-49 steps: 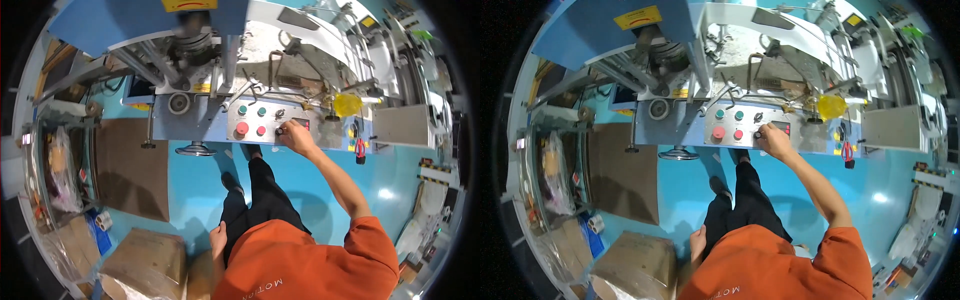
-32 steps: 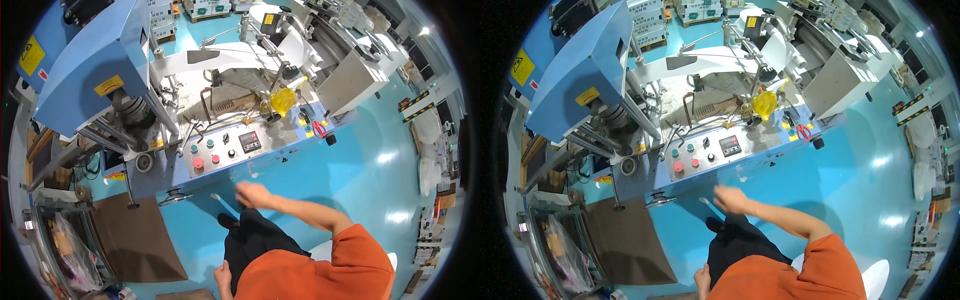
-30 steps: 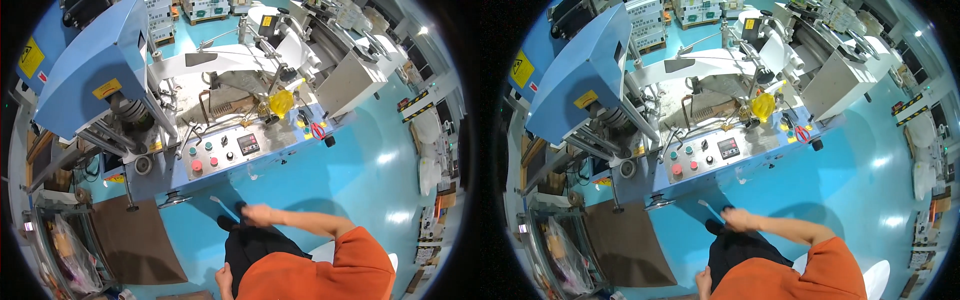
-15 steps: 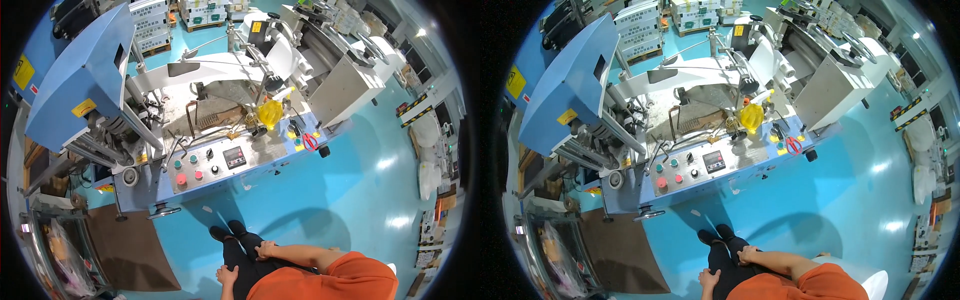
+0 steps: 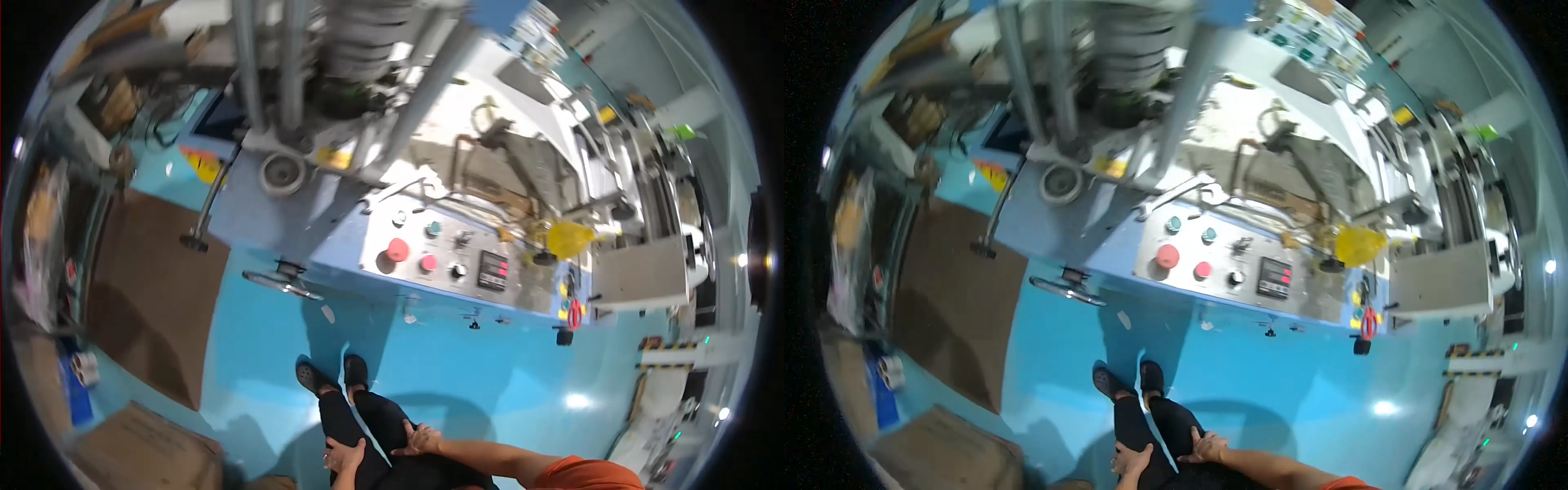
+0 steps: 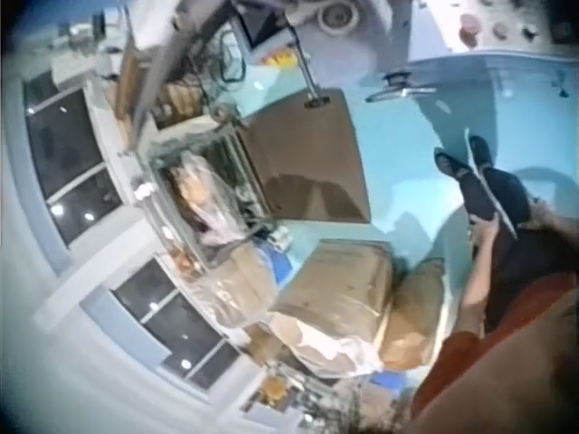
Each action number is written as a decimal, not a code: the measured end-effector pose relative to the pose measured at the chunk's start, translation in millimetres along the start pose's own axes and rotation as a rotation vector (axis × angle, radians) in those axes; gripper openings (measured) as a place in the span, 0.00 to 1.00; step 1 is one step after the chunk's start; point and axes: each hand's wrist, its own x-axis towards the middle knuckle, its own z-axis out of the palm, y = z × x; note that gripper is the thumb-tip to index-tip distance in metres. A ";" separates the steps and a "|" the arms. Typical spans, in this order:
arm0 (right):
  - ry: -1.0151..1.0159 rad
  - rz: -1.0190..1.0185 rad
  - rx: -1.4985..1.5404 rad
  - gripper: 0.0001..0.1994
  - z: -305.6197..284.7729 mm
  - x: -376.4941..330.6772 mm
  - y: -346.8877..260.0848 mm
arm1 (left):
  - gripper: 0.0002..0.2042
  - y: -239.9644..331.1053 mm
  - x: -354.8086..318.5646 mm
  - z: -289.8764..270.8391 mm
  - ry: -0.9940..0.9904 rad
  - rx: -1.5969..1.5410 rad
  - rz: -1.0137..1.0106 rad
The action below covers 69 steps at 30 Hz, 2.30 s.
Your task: Collect stacks of paper products from a machine and place them onto a conveyor belt for packaging.
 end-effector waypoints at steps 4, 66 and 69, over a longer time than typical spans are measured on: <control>0.076 0.003 -0.093 0.57 9.4 12.9 -23.2 | 0.41 -22.9 0.4 28.9 0.208 -0.017 -0.005; 0.305 -0.112 -0.211 0.47 -3.1 26.1 -98.5 | 0.52 -69.5 53.1 19.7 -0.281 -0.434 0.190; 0.325 -0.138 -0.216 0.46 -0.5 29.1 -95.4 | 0.52 -66.9 53.0 28.7 -0.246 -0.368 0.130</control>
